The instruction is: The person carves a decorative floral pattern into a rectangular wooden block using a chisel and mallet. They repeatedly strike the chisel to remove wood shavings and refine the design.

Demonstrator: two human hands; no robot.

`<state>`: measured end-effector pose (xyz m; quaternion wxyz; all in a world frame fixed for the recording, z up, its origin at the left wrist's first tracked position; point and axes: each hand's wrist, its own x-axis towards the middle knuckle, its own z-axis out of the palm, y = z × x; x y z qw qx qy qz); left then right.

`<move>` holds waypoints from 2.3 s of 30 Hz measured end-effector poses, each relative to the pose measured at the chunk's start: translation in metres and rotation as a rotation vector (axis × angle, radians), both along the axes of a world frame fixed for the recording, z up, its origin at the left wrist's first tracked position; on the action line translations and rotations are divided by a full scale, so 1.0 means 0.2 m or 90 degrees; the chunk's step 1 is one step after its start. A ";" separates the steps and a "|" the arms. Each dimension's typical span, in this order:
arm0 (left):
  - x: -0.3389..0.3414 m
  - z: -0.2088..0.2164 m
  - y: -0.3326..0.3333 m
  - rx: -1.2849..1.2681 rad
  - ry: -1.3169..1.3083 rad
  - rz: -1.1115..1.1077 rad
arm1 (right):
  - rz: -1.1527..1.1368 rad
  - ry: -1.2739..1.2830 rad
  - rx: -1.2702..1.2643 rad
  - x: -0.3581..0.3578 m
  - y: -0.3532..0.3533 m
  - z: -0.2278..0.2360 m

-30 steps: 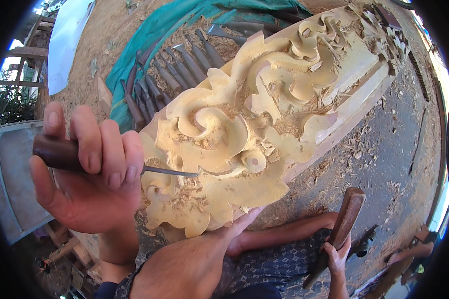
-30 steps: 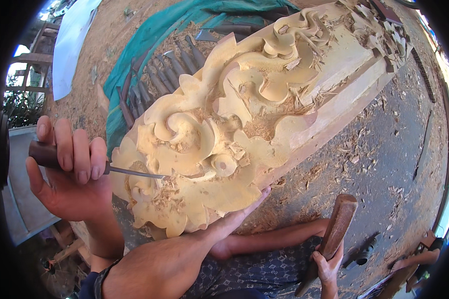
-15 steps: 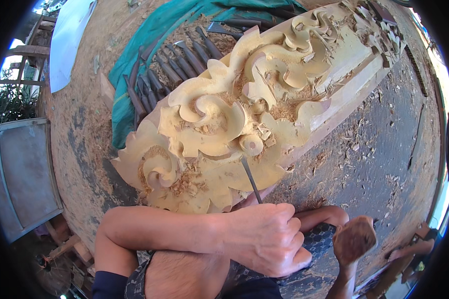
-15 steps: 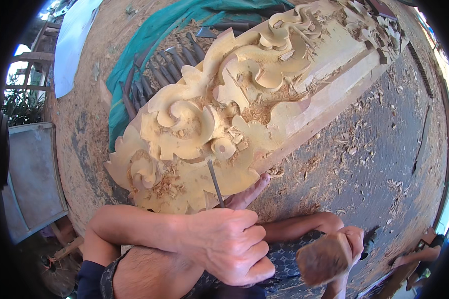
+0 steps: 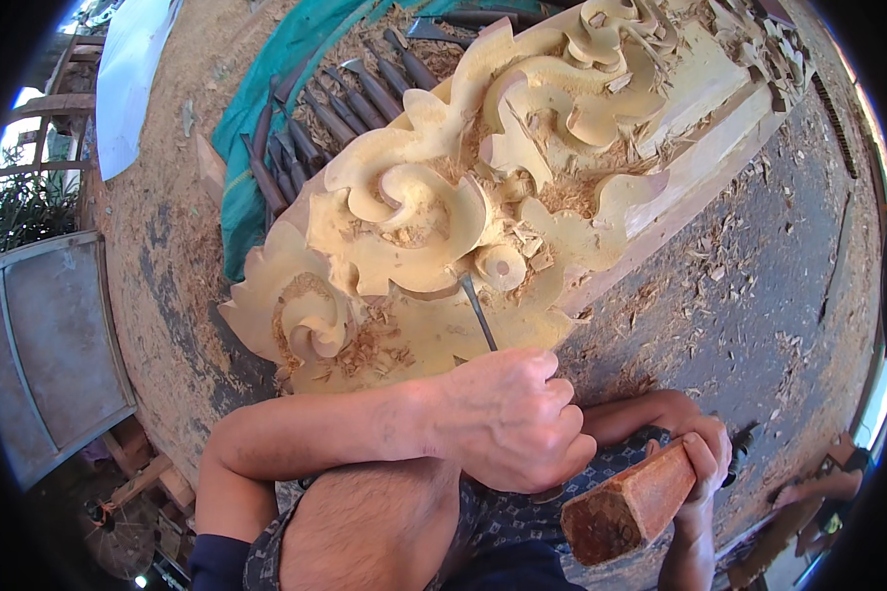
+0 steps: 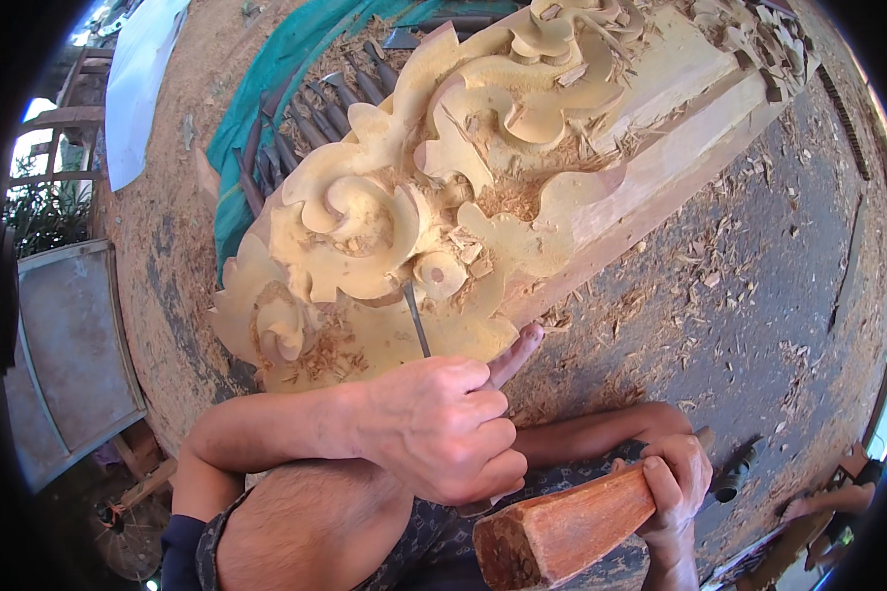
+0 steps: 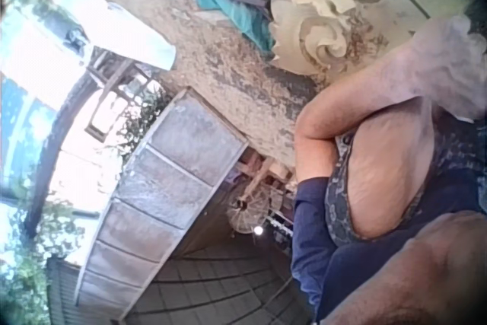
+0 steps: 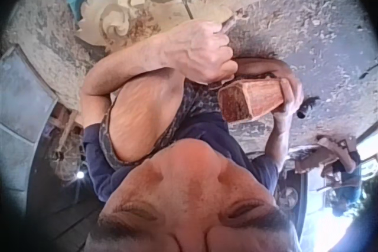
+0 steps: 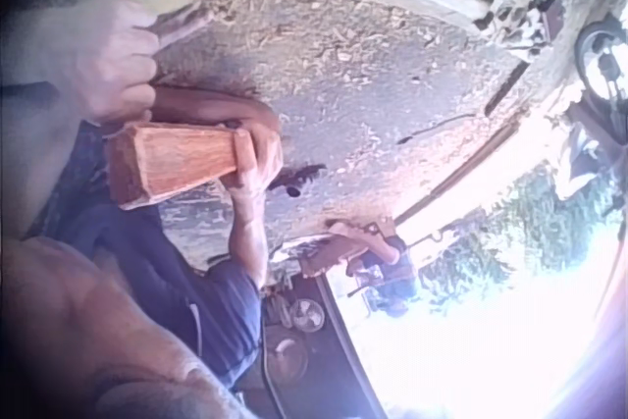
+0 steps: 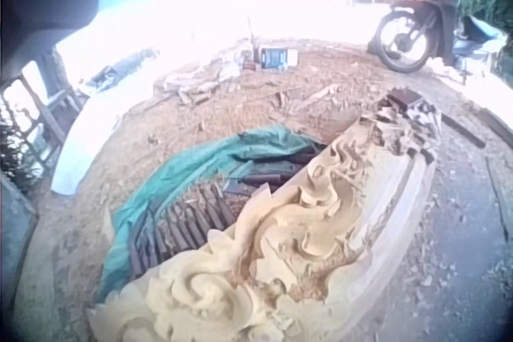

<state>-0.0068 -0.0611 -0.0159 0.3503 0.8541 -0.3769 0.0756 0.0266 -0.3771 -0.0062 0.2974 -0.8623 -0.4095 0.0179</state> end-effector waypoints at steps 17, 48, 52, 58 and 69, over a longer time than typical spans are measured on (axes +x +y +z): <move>0.05 0.02 0.04 -0.064 0.043 0.031 | 0.031 0.039 0.091 0.06 0.10 -0.09; -0.02 0.07 -0.03 -0.006 -0.004 -0.045 | -0.015 -0.002 0.212 0.03 0.11 -0.15; -0.07 -0.06 0.02 -0.010 -0.031 -0.015 | 0.003 0.014 0.224 0.02 0.11 -0.16; -0.03 -0.04 0.04 -0.069 -0.023 -0.027 | 0.001 0.011 0.180 -0.01 0.14 -0.09; -0.01 -0.05 0.04 -0.113 -0.035 0.006 | 0.042 -0.055 0.038 0.04 0.15 -0.02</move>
